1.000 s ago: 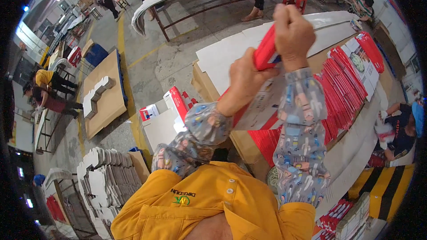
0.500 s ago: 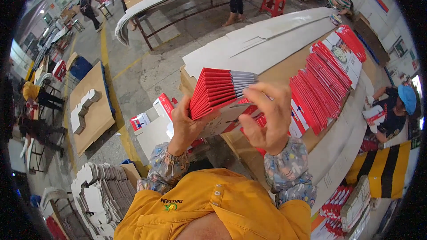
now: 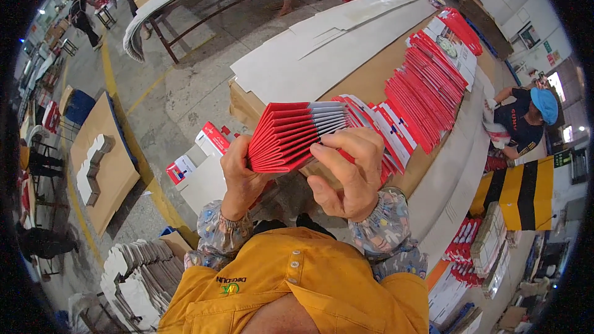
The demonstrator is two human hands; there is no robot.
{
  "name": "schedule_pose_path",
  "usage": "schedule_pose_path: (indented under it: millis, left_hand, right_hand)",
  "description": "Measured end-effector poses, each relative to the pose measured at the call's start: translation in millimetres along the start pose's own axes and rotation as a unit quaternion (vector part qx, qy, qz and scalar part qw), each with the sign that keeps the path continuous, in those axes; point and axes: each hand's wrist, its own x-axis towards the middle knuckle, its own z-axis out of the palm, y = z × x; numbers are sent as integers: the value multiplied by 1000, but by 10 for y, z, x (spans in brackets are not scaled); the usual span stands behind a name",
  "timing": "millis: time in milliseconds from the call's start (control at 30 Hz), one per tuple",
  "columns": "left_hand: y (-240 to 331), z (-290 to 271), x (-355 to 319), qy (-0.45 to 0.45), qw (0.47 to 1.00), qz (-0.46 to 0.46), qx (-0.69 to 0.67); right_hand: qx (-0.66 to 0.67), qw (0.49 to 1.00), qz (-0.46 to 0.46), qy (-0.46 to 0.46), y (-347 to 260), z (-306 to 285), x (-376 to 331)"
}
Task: Fold and stack cardboard boxes on a production line.
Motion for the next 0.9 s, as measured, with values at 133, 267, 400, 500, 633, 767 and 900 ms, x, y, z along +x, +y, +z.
schedule_pose_path:
  millis: [133,267,400,500,633,767,900]
  left_hand:
    - [-31,-61,-34,-2,1000,5,7]
    - [-87,-69,-75,1,1000,18,15]
    - [-96,-119,-102,8,999,36,11]
    - [-126,-131,-130,-2,999,39,17]
    - [-140,-167,-196,-7,999,38,12]
    - [-122,-199,-250,-5,1000,25,10]
    - [-119,-219,-288,-18,999,35,15]
  right_hand:
    - [-21,1000,22,4,-124,40,-29]
    - [-19,999,45,20,-222,68,-132]
    - [-39,997,67,14,-312,60,-163]
    - [-49,996,74,1,-343,72,-183]
    - [-29,996,82,5,-383,109,-210]
    - [-10,997,80,15,-417,140,-265]
    - [13,995,95,23,-424,149,-313]
